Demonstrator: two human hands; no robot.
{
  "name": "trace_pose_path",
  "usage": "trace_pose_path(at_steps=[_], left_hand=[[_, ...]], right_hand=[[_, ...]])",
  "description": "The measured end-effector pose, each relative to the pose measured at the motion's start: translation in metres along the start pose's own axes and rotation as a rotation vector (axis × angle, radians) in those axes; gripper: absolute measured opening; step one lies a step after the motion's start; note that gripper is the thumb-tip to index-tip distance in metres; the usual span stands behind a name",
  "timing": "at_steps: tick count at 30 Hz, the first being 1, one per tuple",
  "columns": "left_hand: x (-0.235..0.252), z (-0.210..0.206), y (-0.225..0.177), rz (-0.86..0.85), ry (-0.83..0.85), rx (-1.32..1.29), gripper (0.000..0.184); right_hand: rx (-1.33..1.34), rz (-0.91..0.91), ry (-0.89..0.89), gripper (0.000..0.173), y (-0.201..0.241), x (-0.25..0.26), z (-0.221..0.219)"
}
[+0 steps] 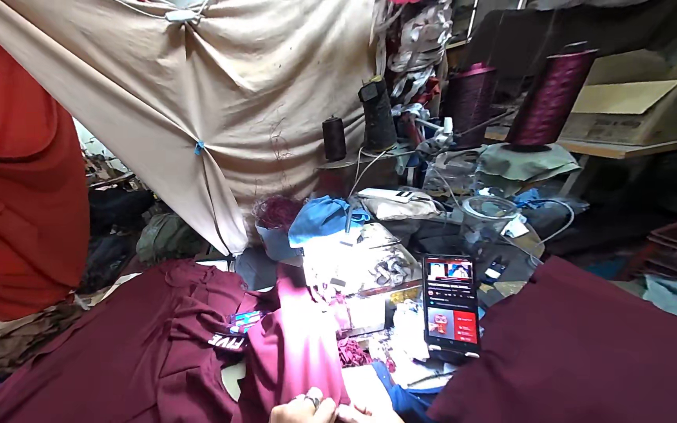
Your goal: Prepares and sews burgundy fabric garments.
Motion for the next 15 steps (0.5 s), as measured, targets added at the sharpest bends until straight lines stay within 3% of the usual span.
trace_pose_path(at_steps=[4,6,15], left_hand=[[0.034,-0.001,0.008,0.036,-0.103,0.096,0.014],[0.052,-0.004,0.014,0.053,-0.131,0.103,0.016],[0.075,-0.013,0.021,0.217,-0.058,0.021,0.022]], right_hand=[[-0.04,0.162,-0.004,0.029,0.032,0.025,0.001],[-0.074,0.172,-0.071,0.024,0.044,0.037,0.004],[-0.007,0.196,-0.114,0.024,0.062,0.051,0.001]])
Point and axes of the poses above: each hand's wrist, its own x-axis towards the middle knuckle, its own z-axis out of the back of the hand, y = z × x, the point moved 10 cm from there along x, towards the middle knuckle, and after that the axes turned 14 degrees about x, right-handed, at the moved point
